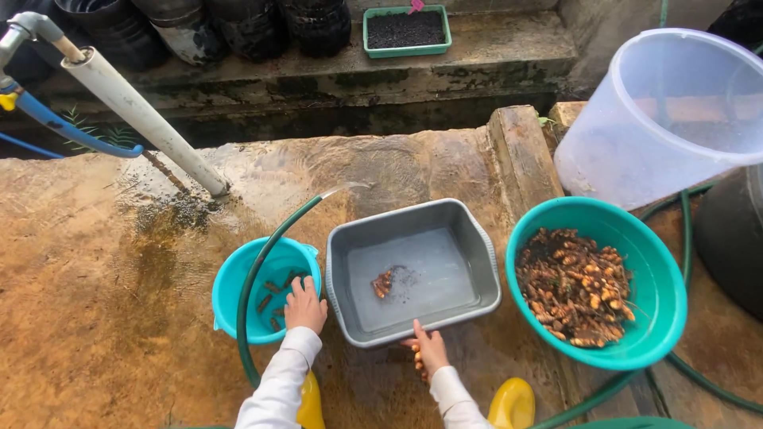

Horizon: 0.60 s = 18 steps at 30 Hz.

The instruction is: Wash turmeric roots in a basin and transfer to a bucket.

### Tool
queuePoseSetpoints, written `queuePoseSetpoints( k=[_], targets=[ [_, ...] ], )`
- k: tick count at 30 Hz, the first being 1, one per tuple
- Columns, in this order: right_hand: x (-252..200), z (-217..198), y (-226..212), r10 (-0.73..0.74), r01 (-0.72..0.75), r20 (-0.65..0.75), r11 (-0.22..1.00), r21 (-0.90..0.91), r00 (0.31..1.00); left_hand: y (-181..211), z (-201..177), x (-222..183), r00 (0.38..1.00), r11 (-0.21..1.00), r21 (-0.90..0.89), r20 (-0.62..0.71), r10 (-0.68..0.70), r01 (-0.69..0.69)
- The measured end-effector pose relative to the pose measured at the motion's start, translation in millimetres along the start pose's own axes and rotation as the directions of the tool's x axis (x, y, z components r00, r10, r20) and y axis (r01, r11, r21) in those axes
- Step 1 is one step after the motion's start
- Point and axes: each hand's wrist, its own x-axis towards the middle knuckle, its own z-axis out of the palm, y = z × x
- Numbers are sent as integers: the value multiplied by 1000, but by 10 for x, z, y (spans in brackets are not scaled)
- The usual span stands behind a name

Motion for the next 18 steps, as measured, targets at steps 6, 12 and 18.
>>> queuePoseSetpoints(
  k=[6,12,18],
  targets=[
    [119,375,23,42,-7,-257,990,138,966,7,232,32,995,994,-66,49,-84,87],
    [302,510,153,27,58,-371,975,214,928,428,67,-397,878,999,44,-478,9,13],
    [541,386,87,-43,146,-378,958,248,925,146,-216,-267,806,982,-116,-561,-189,149]
  ],
)
